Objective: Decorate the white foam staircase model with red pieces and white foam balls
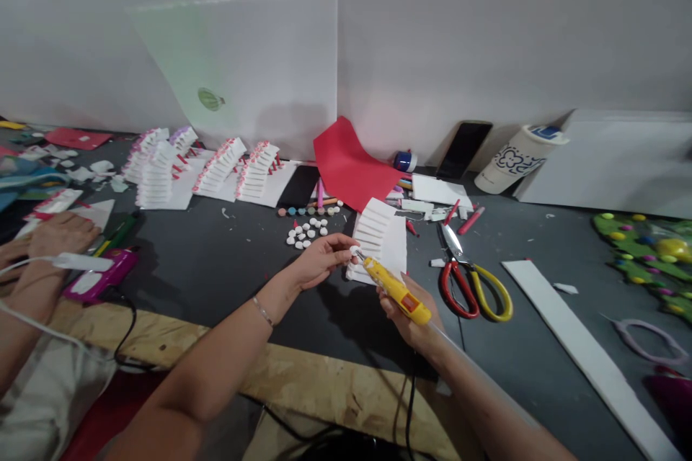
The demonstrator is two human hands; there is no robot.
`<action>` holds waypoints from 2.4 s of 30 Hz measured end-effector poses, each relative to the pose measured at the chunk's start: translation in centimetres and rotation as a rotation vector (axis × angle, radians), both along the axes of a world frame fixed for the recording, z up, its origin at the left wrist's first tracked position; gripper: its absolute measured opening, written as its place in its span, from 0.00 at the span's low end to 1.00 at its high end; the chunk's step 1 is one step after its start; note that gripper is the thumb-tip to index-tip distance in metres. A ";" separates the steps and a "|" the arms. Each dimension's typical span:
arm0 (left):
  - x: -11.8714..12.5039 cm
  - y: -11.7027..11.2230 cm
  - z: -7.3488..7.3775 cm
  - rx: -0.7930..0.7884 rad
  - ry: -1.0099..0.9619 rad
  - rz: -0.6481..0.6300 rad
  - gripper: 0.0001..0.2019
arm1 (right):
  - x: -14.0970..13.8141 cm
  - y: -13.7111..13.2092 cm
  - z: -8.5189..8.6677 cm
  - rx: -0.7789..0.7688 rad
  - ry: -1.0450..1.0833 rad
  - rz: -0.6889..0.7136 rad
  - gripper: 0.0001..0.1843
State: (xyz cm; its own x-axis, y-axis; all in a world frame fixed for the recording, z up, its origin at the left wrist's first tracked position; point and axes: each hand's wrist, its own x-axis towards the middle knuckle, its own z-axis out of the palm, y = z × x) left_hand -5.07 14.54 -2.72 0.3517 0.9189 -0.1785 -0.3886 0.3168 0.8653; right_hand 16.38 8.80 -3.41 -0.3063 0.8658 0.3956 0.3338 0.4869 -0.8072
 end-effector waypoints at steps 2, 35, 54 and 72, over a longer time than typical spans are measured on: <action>0.0 0.0 0.0 0.002 0.001 0.002 0.18 | -0.1 0.0 0.2 0.003 0.001 0.001 0.13; -0.1 0.1 0.1 0.023 -0.017 -0.001 0.18 | 0.4 0.4 0.4 0.031 -0.076 -0.012 0.20; -0.3 0.2 -0.2 0.029 -0.006 -0.008 0.16 | 0.5 0.5 0.3 0.061 -0.090 -0.012 0.20; -0.3 1.2 -0.5 0.175 0.248 0.254 0.13 | 0.8 0.5 -1.5 -0.233 0.233 -0.210 0.15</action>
